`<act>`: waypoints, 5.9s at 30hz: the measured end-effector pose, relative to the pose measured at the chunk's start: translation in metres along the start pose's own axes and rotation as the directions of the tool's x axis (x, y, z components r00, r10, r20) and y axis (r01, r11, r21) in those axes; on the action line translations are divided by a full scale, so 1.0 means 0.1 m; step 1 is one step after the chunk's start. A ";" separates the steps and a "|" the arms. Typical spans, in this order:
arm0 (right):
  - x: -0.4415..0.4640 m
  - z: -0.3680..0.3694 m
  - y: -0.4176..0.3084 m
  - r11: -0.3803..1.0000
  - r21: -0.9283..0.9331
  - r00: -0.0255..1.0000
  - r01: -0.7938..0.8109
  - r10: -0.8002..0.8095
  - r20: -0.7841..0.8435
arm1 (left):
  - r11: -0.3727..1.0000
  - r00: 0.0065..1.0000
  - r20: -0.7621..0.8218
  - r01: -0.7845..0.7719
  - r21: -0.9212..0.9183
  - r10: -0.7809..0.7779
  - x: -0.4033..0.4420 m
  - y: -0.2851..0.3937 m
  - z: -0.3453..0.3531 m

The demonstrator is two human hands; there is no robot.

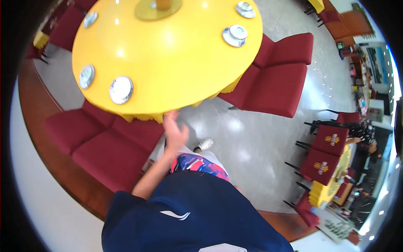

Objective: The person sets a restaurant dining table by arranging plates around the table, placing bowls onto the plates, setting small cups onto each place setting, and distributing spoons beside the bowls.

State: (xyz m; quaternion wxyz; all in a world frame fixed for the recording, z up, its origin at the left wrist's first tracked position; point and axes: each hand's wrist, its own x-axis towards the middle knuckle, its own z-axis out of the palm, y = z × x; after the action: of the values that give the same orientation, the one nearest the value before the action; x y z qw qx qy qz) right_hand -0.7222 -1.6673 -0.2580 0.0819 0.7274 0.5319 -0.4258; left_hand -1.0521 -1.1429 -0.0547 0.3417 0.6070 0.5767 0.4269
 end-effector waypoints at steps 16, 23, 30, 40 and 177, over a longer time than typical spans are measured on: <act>0.23 -2.61 -0.06 0.032 0.969 0.864 0.245 0.447 -0.233 | 0.856 0.065 0.987 -0.509 -0.093 0.146 -1.12 1.74 2.49; -0.25 -2.54 0.69 -0.294 0.882 0.713 0.369 0.698 -0.066 | 0.875 -0.019 0.963 -0.415 -0.251 0.267 -1.46 2.14 3.81; -0.19 -3.16 1.65 0.036 0.970 0.573 0.240 0.801 -0.172 | 0.983 -0.153 0.972 -0.006 -0.181 0.178 -1.77 2.38 5.55; -0.04 -5.52 2.80 0.258 0.866 0.641 0.429 0.588 -0.493 | 0.867 0.178 0.956 0.406 -0.288 0.234 -1.34 3.51 7.64; 19.22 -19.20 -12.63 0.683 0.380 0.319 0.624 -0.666 0.674 | 0.357 0.061 -0.603 -0.756 -0.548 -0.796 21.50 -0.38 4.16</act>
State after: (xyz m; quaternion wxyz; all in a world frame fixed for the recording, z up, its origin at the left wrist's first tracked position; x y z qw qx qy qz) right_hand -0.6280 1.3162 0.0035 0.1066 0.1990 0.6753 -0.7021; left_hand -0.7522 1.0260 0.0102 0.1143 -0.2204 0.2692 0.9305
